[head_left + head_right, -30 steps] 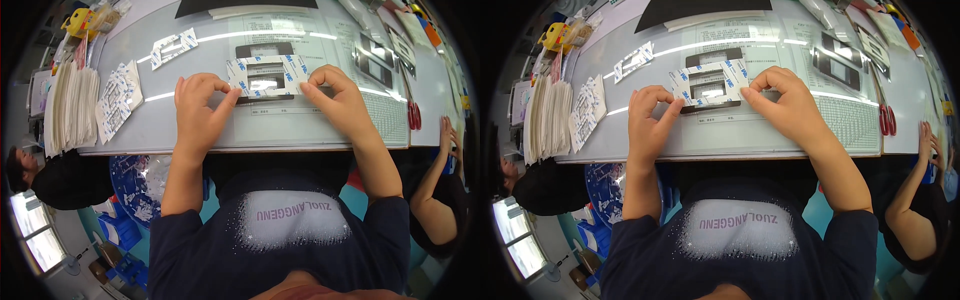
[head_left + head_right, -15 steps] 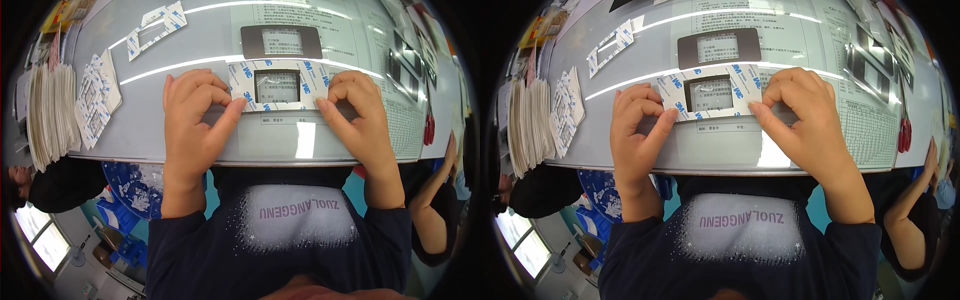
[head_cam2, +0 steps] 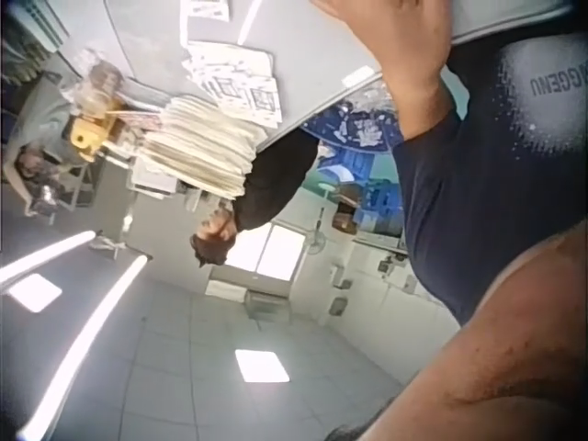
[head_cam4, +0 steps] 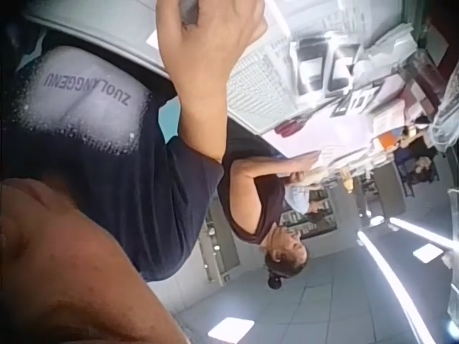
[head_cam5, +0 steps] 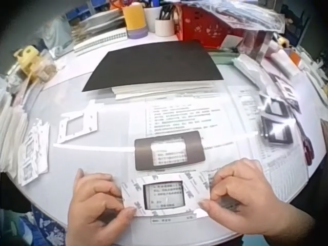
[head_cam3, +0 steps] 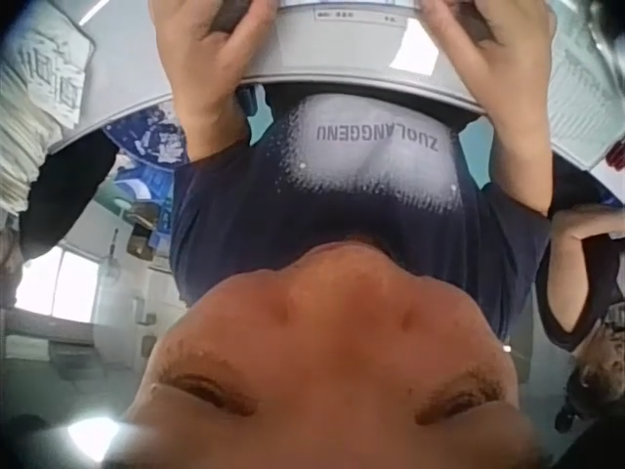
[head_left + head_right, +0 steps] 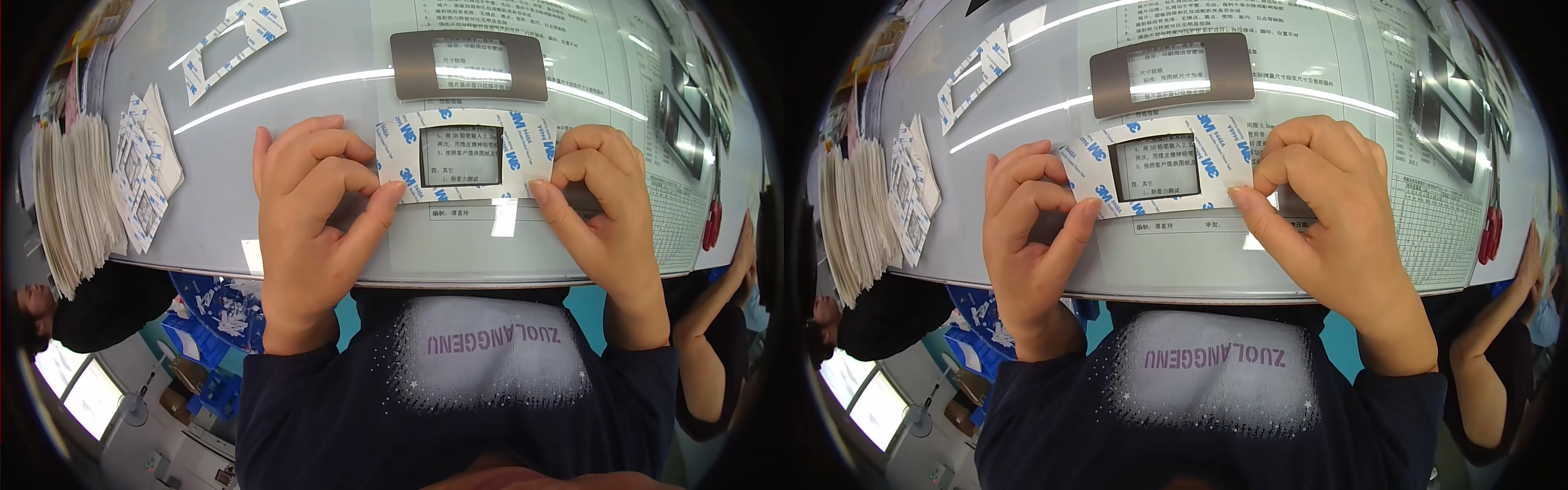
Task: Assembling small electronic components by peeling and sticking adhesive frames onto them at a factory workstation.
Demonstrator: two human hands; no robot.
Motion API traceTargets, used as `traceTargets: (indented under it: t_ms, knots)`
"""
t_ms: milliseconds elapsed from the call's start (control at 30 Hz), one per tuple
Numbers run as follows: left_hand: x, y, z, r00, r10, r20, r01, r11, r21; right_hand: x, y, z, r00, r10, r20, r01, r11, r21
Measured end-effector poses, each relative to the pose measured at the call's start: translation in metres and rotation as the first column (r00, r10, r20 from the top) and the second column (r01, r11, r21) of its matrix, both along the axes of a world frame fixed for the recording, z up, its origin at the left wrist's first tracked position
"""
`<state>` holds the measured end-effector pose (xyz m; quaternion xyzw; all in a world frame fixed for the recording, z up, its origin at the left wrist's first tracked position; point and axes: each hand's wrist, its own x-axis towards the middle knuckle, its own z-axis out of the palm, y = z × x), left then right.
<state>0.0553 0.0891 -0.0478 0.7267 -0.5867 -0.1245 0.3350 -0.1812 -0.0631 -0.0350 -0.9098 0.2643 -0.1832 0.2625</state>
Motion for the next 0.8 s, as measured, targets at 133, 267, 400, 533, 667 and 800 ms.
traceTargets:
  t_ms: [133,267,400,533,667,800]
  knots:
    - [0.0002,0.0002,-0.002,1.0,-0.003,-0.001,0.003,1.0,0.005,0.0005,0.0005,-0.0019,1.0,0.004,0.002,-0.004,1.0,-0.009]
    - [-0.0014,-0.0008,0.0004,1.0,0.0,0.01,0.0,1.0,0.004,-0.0001,0.0004,-0.0024,1.0,0.004,-0.005,-0.004,1.0,-0.008]
    - [-0.0017,0.0002,0.0011,1.0,0.0,0.016,0.0,1.0,0.007,0.0008,0.0001,-0.0019,1.0,0.008,-0.007,-0.008,1.0,-0.01]
    - [-0.0011,-0.0001,-0.0008,1.0,-0.003,0.02,0.002,1.0,0.006,0.0014,-0.0002,-0.0033,1.0,0.004,-0.004,-0.004,1.0,-0.015]
    - [-0.0023,-0.0009,0.0003,1.0,-0.003,0.018,0.002,1.0,0.011,0.0007,-0.0007,-0.0017,1.0,0.008,-0.011,-0.008,1.0,-0.024]
    - [-0.002,-0.0005,0.0005,1.0,0.001,0.02,-0.001,1.0,0.002,-0.0005,0.0003,0.0019,0.999,-0.001,-0.049,0.002,1.0,0.015]
